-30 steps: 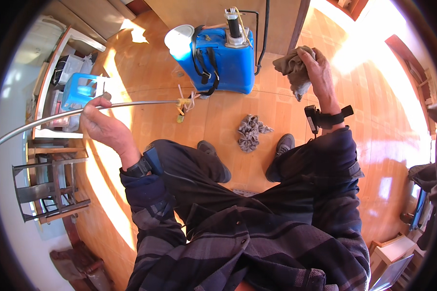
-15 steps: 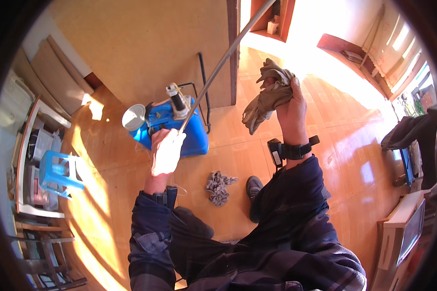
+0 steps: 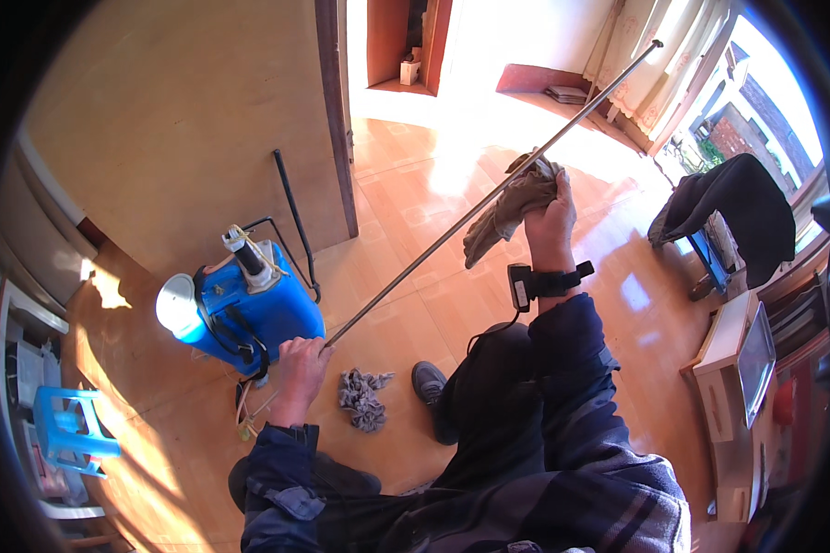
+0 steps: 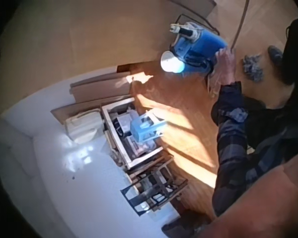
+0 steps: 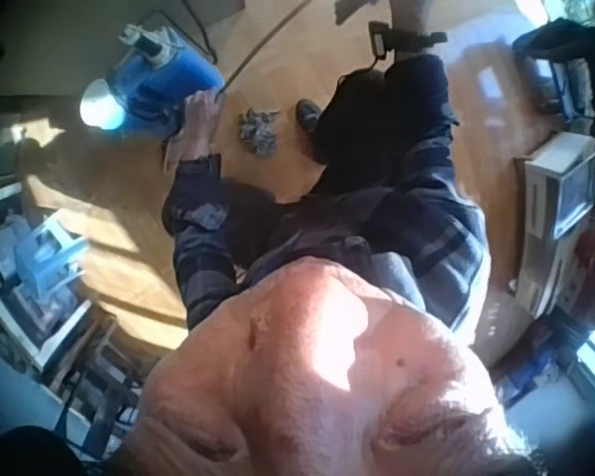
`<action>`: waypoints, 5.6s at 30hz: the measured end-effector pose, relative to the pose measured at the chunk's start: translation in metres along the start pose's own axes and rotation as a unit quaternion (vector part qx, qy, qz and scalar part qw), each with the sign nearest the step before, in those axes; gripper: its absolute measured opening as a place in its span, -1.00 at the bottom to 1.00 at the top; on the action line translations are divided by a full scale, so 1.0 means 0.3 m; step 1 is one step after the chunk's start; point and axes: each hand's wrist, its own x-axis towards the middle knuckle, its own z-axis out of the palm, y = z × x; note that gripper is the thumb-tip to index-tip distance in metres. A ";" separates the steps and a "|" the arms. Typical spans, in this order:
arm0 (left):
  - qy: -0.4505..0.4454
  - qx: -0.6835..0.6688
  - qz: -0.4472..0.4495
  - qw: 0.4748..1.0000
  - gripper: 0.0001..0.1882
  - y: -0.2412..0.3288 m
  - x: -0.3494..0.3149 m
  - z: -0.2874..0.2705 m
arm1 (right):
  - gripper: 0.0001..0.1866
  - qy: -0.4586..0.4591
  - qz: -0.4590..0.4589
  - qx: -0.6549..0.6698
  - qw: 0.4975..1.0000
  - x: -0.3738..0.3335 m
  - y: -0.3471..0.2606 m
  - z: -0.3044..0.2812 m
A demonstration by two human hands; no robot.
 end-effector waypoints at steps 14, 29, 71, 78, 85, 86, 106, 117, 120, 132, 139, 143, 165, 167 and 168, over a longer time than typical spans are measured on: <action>-0.066 -0.043 0.035 0.996 -0.76 0.029 -0.098 0.085 | -0.60 0.016 -0.152 -0.126 0.980 0.417 -0.765 -0.140; -0.178 -0.049 0.072 0.980 -0.71 -0.007 -0.163 0.092 | -0.48 0.169 -0.276 -0.332 0.886 0.488 -1.190 -0.317; -0.010 -0.046 -0.004 0.999 -0.75 -0.060 -0.121 0.020 | -0.64 -0.145 0.004 -0.116 0.983 -0.047 -0.167 0.228; 0.044 -0.019 -0.078 0.996 -0.74 -0.093 -0.069 -0.007 | -0.70 -0.144 0.108 -0.114 0.977 -0.338 0.283 0.407; 0.112 -0.028 -0.090 0.989 -0.80 -0.099 -0.052 -0.042 | -0.67 -0.260 0.228 -0.233 0.909 -0.645 0.612 0.411; 0.113 -0.027 -0.083 0.990 -0.83 -0.099 -0.057 -0.046 | -0.68 -0.300 0.242 -0.280 0.879 -0.683 0.632 0.394; 0.129 -0.002 -0.119 0.984 -0.75 -0.049 -0.059 0.013 | -0.10 -0.359 0.132 -0.023 0.923 -0.344 0.098 0.471; 0.293 -0.053 -0.056 0.953 -0.77 0.021 0.045 -0.058 | -0.61 -0.436 0.129 -0.363 0.814 -0.628 0.471 0.378; 0.247 -0.069 -0.015 0.966 -0.89 -0.004 0.038 -0.119 | -0.72 -0.485 0.218 -0.305 0.790 -0.743 0.568 0.375; 0.275 0.102 -0.018 0.956 -0.37 0.042 -0.070 -0.259 | -0.44 -0.420 0.036 -0.431 0.798 -0.849 0.671 0.498; 0.257 0.146 0.026 0.955 -0.57 -0.034 -0.086 -0.225 | -0.40 -0.501 0.047 -0.404 0.764 -0.842 0.596 0.525; 0.229 0.120 0.033 0.965 -0.62 -0.060 -0.099 -0.215 | -0.36 -0.514 -0.051 -0.452 0.727 -0.823 0.556 0.541; 0.006 0.010 -0.146 0.989 -0.48 -0.103 -0.155 0.117 | -0.32 -0.300 0.037 -0.394 0.868 -0.583 0.384 0.410; 0.151 -0.068 -0.050 0.985 -0.48 -0.013 -0.077 0.053 | -0.36 -0.320 0.089 -0.395 0.856 -0.593 0.410 0.394; 0.195 -0.104 -0.020 0.975 -0.49 0.027 -0.043 0.012 | -0.39 -0.335 0.138 -0.399 0.842 -0.607 0.429 0.389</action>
